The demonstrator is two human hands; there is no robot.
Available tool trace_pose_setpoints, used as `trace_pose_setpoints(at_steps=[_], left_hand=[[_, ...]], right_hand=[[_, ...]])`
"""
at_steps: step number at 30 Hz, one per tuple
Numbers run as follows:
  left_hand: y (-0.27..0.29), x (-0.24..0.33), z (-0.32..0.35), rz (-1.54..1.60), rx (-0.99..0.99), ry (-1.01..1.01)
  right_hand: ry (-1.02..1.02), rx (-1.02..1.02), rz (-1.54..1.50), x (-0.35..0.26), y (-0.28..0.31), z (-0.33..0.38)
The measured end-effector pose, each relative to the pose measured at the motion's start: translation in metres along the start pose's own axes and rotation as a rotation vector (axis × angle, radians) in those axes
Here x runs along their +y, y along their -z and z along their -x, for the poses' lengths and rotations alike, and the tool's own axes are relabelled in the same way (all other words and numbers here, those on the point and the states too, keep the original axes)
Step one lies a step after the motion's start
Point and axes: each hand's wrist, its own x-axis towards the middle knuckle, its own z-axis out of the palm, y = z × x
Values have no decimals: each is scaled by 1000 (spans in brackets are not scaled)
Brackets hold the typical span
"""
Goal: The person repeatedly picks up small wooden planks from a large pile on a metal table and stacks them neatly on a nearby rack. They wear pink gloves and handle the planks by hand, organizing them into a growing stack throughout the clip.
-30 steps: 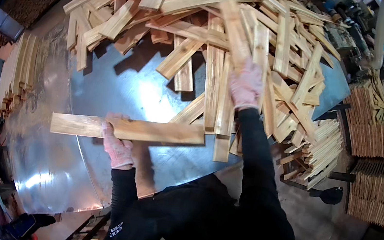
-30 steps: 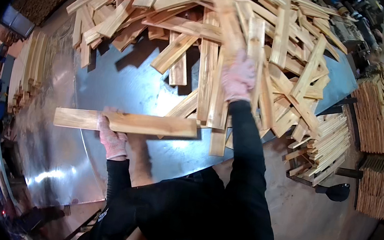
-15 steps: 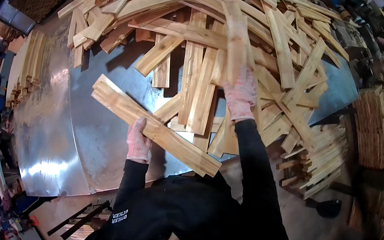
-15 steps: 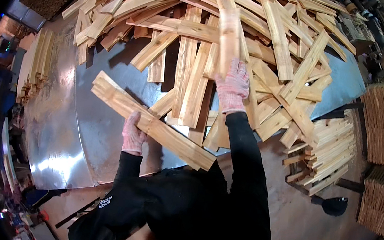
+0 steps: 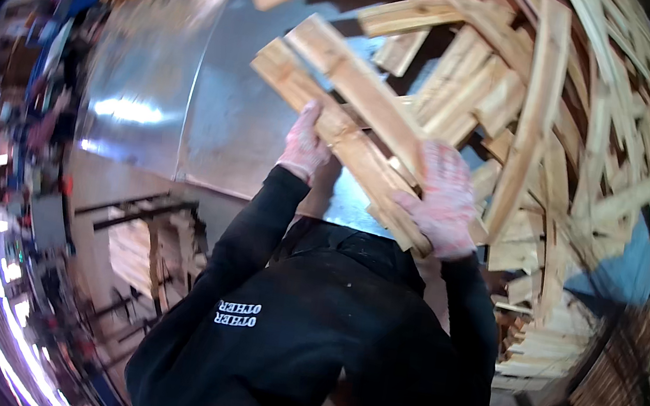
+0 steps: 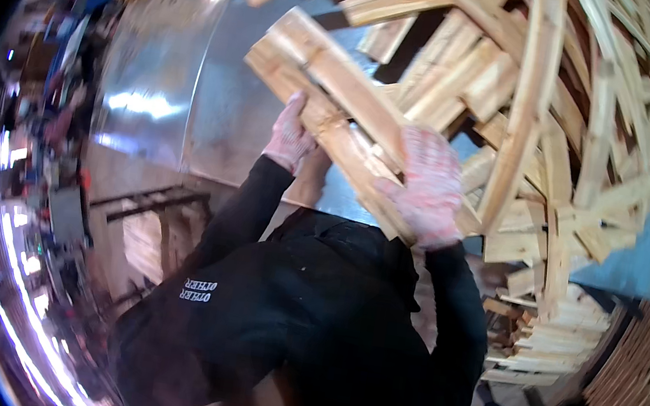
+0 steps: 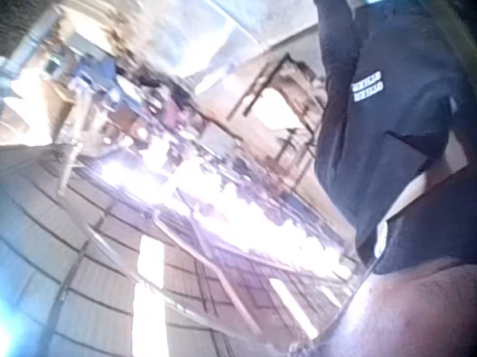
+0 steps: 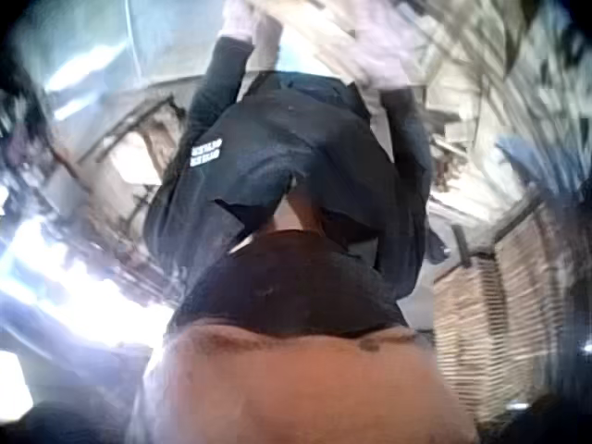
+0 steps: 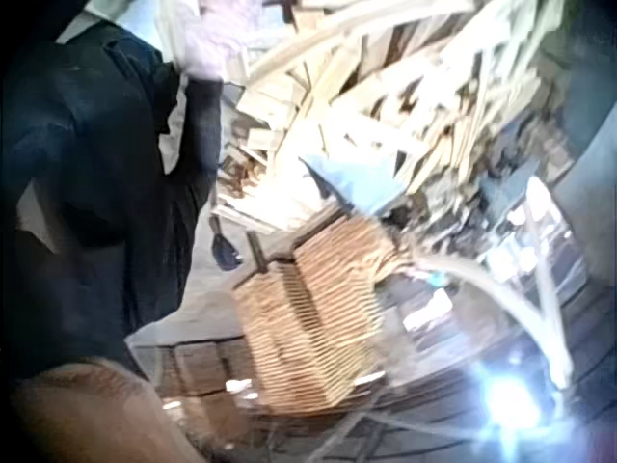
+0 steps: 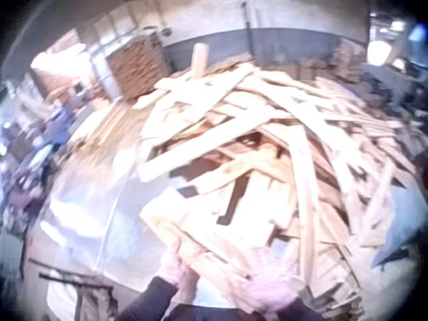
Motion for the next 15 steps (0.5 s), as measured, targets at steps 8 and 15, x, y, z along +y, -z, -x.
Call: trace_pose_setpoints(at_steps=[8,15], left_hand=[[63,-3,-36,173,76,54],[120,59,-62,485,298,148]], right_hand=[[-59,-148,-440,5,8,0],[-446,-725,-1960,-98,-21,-71]])
